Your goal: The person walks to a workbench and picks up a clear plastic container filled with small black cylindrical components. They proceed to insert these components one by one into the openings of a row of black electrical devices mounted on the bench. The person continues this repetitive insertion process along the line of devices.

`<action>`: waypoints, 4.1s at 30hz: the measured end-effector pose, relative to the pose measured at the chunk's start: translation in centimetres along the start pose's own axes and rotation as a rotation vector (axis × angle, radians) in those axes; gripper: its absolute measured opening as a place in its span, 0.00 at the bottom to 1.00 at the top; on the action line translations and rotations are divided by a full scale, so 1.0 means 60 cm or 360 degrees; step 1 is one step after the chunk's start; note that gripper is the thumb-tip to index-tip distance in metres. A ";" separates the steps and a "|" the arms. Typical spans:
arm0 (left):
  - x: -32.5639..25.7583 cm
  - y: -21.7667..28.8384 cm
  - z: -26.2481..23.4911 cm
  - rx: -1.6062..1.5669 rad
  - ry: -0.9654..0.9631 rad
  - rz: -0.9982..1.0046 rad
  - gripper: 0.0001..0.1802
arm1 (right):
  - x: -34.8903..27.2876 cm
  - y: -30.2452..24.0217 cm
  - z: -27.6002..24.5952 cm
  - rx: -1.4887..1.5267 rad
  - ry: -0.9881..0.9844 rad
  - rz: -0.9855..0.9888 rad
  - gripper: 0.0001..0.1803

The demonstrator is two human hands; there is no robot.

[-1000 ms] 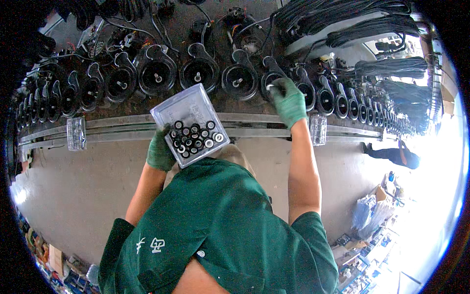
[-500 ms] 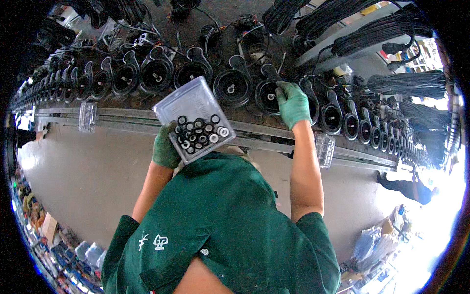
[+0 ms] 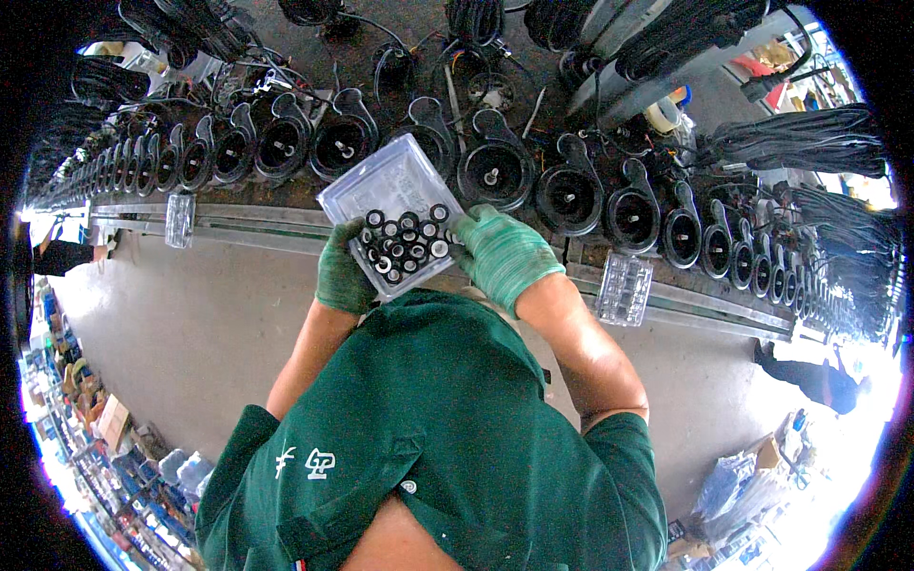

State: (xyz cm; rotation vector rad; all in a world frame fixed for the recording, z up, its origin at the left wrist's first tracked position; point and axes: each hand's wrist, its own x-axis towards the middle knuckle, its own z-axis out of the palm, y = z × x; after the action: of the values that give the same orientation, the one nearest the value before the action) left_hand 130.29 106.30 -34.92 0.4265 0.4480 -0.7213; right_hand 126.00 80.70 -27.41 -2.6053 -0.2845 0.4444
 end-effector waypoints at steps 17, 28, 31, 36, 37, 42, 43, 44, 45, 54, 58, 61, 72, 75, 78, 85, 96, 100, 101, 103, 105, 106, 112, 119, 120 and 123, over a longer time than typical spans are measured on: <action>0.004 -0.051 0.023 0.0153 0.0215 0.0066 0.29 | -0.048 0.224 -0.063 0.0849 0.0726 0.0690 0.08; -0.001 -0.086 0.045 0.0205 0.0120 0.0103 0.28 | -0.024 0.284 0.007 0.0296 0.0874 0.0258 0.13; 0.000 -0.101 0.046 0.0184 0.0154 0.0133 0.28 | -0.045 0.205 -0.012 0.0134 0.1026 -0.0090 0.13; 0.015 -0.138 0.056 0.0171 0.0198 0.0052 0.28 | -0.084 0.116 -0.032 -0.0047 0.0510 -0.0602 0.18; 0.018 -0.148 0.059 0.0148 0.0172 0.0027 0.28 | -0.086 0.116 -0.027 -0.0099 0.0420 -0.0554 0.18; 0.034 -0.203 0.076 0.0111 0.0148 0.0028 0.29 | -0.098 0.146 -0.003 -0.0327 0.0225 -0.0431 0.19; 0.034 -0.211 0.076 0.0099 0.0157 0.0025 0.29 | -0.103 0.153 -0.001 -0.0326 0.0253 -0.0449 0.19; 0.033 -0.217 0.076 0.0087 0.0167 0.0021 0.29 | -0.107 0.161 0.001 -0.0325 0.0281 -0.0467 0.19; 0.033 -0.224 0.077 0.0075 0.0177 0.0018 0.30 | -0.112 0.167 0.003 -0.0325 0.0309 -0.0486 0.19; 0.037 -0.264 0.075 0.0152 0.0181 0.0063 0.32 | -0.132 0.175 0.020 -0.0304 0.0223 -0.0222 0.17; 0.032 -0.259 0.079 0.0187 0.0125 0.0062 0.33 | -0.123 0.167 0.021 -0.0235 0.0149 -0.0174 0.16; 0.035 -0.253 0.073 0.0162 0.0114 -0.0006 0.33 | -0.129 0.166 0.023 -0.0138 0.0191 -0.0143 0.16; 0.034 -0.232 0.075 0.0008 -0.0033 -0.0207 0.36 | -0.169 0.141 -0.001 0.0008 0.0688 -0.0294 0.09; 0.028 -0.227 0.059 -0.0028 -0.0083 -0.0192 0.37 | -0.178 0.172 -0.022 0.0752 0.0738 0.0494 0.17; 0.028 -0.223 0.037 -0.0018 -0.0062 -0.0169 0.37 | -0.183 0.271 -0.018 0.0514 0.1530 0.0576 0.11; 0.026 -0.218 0.013 0.0232 0.0197 -0.0102 0.34 | -0.180 0.379 0.025 -0.0304 0.1332 0.0621 0.13; 0.055 -0.256 0.041 0.0005 -0.0060 -0.0042 0.28 | -0.208 0.305 0.006 0.0076 0.1197 0.0368 0.17; 0.053 -0.273 0.063 -0.0049 -0.0070 -0.0103 0.30 | -0.203 0.147 -0.011 -0.0013 0.0792 0.0004 0.17; 0.051 -0.283 0.068 -0.0057 -0.0083 -0.0111 0.30 | -0.205 0.134 -0.012 0.0003 0.0703 -0.0042 0.16; 0.043 -0.306 0.099 -0.0044 -0.0123 -0.0139 0.28 | -0.221 0.154 -0.001 -0.0319 0.0709 -0.0128 0.15; 0.046 -0.338 0.110 -0.0032 -0.0106 -0.0061 0.29 | -0.235 0.177 0.004 -0.0201 0.0715 -0.0099 0.15; 0.046 -0.353 0.121 -0.0032 -0.0104 -0.0054 0.29 | -0.243 0.189 0.004 -0.0137 0.0715 -0.0077 0.16; 0.052 -0.442 0.149 0.0086 -0.0106 0.0047 0.34 | -0.301 0.247 -0.015 0.0126 0.0785 -0.0126 0.18; 0.043 -0.481 0.181 0.0028 0.0143 0.0070 0.32 | -0.360 0.369 -0.072 0.0758 0.1426 0.0067 0.11; 0.045 -0.487 0.168 0.0047 0.0078 0.0083 0.32 | -0.361 0.403 -0.081 0.0602 0.1470 0.0220 0.10; 0.045 -0.502 0.171 0.0096 0.0072 0.0112 0.33 | -0.348 0.524 -0.053 0.0315 0.1491 0.0316 0.10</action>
State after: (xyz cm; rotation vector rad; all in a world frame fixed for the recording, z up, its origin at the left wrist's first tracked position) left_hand 113.29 79.31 -34.38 0.5136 0.4521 -0.6590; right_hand 111.59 46.47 -34.76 -2.3511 0.3194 -0.6584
